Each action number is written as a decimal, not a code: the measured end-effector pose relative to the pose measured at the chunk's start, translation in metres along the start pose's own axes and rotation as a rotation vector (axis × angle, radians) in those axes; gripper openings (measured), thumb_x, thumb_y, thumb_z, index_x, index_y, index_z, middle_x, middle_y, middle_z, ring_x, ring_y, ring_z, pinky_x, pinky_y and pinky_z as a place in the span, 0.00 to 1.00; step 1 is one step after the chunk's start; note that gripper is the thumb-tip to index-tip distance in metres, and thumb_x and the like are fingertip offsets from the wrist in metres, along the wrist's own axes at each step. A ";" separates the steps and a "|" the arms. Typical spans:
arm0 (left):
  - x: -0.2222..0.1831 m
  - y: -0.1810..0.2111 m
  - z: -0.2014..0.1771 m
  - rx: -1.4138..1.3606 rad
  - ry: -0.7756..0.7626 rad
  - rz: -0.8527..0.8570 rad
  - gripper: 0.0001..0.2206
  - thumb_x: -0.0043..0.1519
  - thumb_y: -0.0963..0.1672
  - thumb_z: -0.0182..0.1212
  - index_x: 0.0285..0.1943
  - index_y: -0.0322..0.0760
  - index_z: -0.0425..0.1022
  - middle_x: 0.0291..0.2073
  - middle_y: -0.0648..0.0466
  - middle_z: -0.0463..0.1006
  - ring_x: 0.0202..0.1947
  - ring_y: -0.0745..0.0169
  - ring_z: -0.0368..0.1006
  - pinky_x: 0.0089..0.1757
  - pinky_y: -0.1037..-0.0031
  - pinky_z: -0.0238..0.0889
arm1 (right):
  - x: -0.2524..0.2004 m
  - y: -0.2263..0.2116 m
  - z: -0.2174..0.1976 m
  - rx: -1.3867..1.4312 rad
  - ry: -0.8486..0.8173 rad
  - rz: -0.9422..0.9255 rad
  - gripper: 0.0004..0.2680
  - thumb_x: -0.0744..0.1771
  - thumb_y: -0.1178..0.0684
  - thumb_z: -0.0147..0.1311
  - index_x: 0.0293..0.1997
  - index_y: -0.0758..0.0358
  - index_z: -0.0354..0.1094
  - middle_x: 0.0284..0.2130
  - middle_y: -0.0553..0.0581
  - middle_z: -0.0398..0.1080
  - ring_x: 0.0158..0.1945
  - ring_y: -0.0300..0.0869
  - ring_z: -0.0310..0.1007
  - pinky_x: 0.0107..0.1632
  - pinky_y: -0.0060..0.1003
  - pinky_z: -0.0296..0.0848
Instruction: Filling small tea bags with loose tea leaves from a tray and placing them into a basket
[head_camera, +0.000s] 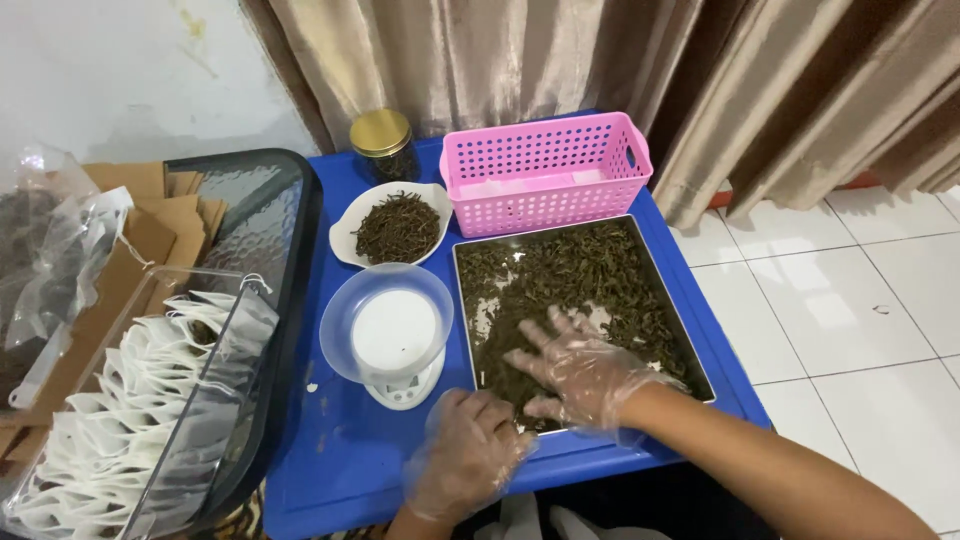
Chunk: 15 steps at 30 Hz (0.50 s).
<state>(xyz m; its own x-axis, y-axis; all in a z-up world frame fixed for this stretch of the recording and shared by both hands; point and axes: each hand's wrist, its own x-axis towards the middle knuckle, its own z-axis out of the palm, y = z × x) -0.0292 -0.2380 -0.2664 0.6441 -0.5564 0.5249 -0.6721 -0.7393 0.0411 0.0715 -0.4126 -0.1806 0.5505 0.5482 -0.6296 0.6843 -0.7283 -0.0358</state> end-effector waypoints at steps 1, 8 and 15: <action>0.005 0.001 -0.008 -0.007 0.064 0.012 0.11 0.63 0.43 0.63 0.26 0.42 0.71 0.30 0.55 0.75 0.32 0.56 0.69 0.33 0.63 0.55 | -0.009 -0.002 -0.008 0.045 -0.031 -0.024 0.30 0.68 0.27 0.28 0.79 0.39 0.24 0.76 0.58 0.15 0.77 0.60 0.11 0.74 0.59 0.19; 0.000 0.001 0.007 0.030 -0.043 0.011 0.11 0.65 0.48 0.58 0.40 0.38 0.80 0.46 0.48 0.80 0.45 0.53 0.75 0.46 0.63 0.62 | 0.014 0.041 0.018 -0.127 -0.051 0.103 0.31 0.68 0.26 0.15 0.78 0.44 0.14 0.77 0.57 0.16 0.79 0.53 0.17 0.76 0.54 0.28; -0.008 -0.004 0.024 0.010 -0.425 -0.027 0.20 0.71 0.53 0.47 0.52 0.39 0.82 0.57 0.47 0.78 0.56 0.47 0.71 0.53 0.57 0.57 | -0.015 0.036 0.010 -0.122 -0.150 0.245 0.28 0.71 0.29 0.20 0.78 0.46 0.15 0.76 0.56 0.09 0.79 0.53 0.10 0.77 0.54 0.20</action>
<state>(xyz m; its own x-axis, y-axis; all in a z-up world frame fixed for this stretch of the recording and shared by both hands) -0.0226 -0.2398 -0.2908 0.7562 -0.6420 0.1268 -0.6507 -0.7583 0.0410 0.0831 -0.4509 -0.1803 0.6360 0.2891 -0.7155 0.5973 -0.7715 0.2192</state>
